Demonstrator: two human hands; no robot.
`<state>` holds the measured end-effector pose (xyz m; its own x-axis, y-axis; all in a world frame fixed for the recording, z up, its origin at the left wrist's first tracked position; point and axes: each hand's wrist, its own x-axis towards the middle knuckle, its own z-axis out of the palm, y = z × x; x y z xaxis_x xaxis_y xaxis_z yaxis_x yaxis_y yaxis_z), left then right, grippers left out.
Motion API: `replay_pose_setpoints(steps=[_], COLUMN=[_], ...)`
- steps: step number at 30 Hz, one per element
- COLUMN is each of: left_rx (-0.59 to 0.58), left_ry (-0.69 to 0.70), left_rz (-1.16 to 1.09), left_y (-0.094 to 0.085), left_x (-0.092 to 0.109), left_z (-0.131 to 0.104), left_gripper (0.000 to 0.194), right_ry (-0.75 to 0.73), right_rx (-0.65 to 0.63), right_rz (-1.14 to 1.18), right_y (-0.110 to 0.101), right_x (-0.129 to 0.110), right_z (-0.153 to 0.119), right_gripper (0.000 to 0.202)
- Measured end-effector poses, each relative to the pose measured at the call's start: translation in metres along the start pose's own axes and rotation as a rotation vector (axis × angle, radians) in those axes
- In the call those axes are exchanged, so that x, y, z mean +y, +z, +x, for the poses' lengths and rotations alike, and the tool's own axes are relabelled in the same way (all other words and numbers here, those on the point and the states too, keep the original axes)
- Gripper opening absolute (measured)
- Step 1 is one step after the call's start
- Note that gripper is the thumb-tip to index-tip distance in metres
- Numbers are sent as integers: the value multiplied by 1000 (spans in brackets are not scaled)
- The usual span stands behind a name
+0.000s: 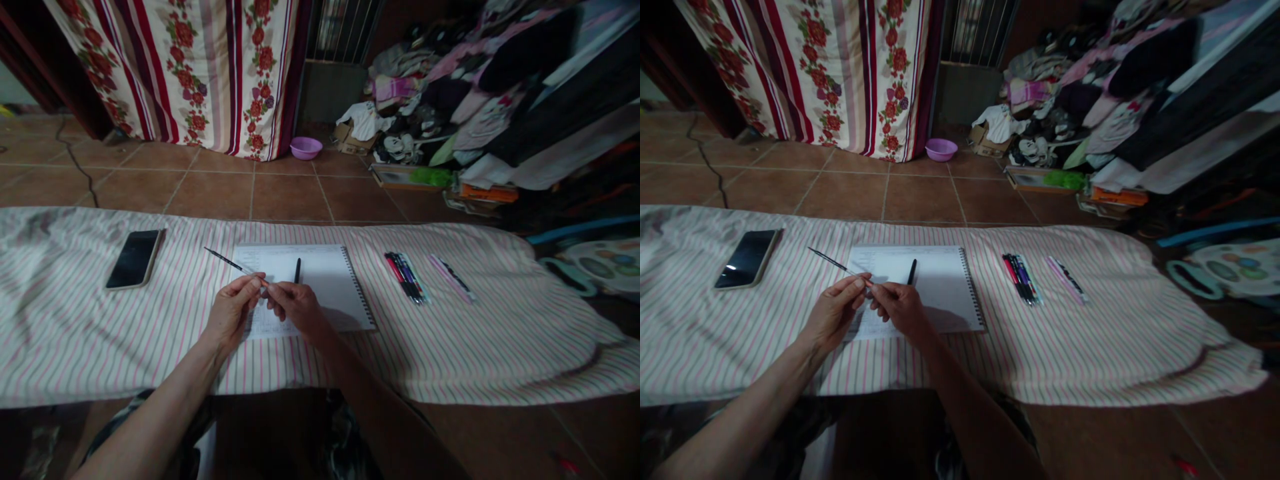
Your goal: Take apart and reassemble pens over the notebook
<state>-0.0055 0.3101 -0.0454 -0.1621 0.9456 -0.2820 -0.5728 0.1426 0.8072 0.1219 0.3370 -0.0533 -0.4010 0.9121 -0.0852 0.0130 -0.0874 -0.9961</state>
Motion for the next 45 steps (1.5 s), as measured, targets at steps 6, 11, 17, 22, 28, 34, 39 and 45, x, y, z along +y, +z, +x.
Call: replay_pose_setpoints(steps=[6, 11, 17, 22, 28, 34, 39, 45], left_rx=[-38, -80, -70, -80, -70, -180, -248, -182], left_ry=[54, 36, 16, -4, 24, -148, -190, -69], left_rz=[20, -40, -40, -47, -38, 87, 188, 234], left_y=[2, 0, -4, -6, -6, -4, -4, 1], left_x=[3, 7, 6, 6, 9, 10, 3, 0], left_z=[-2, -2, 1, 0, 0, -5, -7, -7], left_gripper=[24, 30, 25, 23, 19, 25, 28, 24], right_ry=[28, 80, 120, 145, 156, 53, 72, 79], right_rx=[-41, -73, -105, -123, 24, 190, 163, 315], right_rz=[170, 279, 318, 289, 125, 110, 159, 238], right_y=[1, 1, 3, 6, -1, -9, -1, -2], right_x=[-2, 1, 2, 1, 1, 1, 4, 3], right_z=[-2, -3, -2, -5, 0, 4, 3, 5], right_gripper=[36, 36, 37, 41, 57, 40, 32, 27])
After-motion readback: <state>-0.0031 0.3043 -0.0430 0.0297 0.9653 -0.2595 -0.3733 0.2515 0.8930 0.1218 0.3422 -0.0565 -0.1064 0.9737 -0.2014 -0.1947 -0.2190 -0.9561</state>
